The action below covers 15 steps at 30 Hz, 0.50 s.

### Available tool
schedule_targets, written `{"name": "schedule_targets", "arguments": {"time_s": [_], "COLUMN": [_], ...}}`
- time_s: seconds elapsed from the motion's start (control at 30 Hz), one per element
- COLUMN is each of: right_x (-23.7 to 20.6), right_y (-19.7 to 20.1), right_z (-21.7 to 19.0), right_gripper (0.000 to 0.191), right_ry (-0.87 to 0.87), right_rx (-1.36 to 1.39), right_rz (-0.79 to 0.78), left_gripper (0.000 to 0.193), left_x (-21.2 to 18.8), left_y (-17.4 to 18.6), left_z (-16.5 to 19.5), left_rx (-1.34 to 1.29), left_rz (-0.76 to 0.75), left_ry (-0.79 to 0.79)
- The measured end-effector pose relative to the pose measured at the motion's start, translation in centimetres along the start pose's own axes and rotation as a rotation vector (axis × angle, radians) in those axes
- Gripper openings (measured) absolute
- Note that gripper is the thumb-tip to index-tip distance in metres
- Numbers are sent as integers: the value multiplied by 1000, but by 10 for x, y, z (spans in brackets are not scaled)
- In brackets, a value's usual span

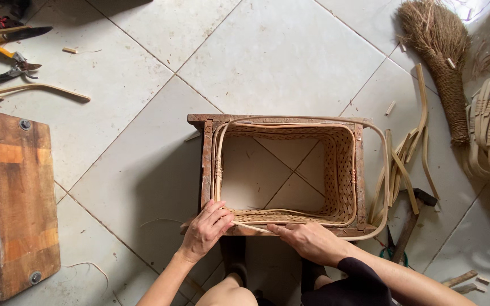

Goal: The person sits on the floor weaving bamboo strips into a rectangular basket held in a wooden frame. They bend and interlace strips across the basket opening, tap strips tight with a hammer, trim excess with scissors, and press the woven strips into place along the rim.

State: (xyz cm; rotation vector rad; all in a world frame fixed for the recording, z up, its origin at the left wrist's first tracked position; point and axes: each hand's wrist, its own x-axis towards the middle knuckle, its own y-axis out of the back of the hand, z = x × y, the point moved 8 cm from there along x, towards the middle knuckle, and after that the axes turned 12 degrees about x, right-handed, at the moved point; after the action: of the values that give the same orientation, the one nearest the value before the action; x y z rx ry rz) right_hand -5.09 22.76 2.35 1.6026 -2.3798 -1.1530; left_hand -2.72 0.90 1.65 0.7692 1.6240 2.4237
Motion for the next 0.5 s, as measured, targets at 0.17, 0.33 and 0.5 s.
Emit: {"name": "schedule_targets", "arguments": {"time_s": [0.17,0.33,0.5], "right_x": [0,12,30], "right_y": [2,-1,9], "right_z": [-2,19,37], "right_gripper": [51,51,40], "right_ry": [29,19,243], "right_rx": [47,55,299], "right_rz": [-11,-163,-81], "left_gripper": [17,23,66], "left_x": [-4,-9,-13], "left_y": [-2,-1,-11], "left_z": [4,8,13], "left_rx": [37,123,144], "left_rz": [-27,-47,-132], "left_ry": [5,-42,-90]}}
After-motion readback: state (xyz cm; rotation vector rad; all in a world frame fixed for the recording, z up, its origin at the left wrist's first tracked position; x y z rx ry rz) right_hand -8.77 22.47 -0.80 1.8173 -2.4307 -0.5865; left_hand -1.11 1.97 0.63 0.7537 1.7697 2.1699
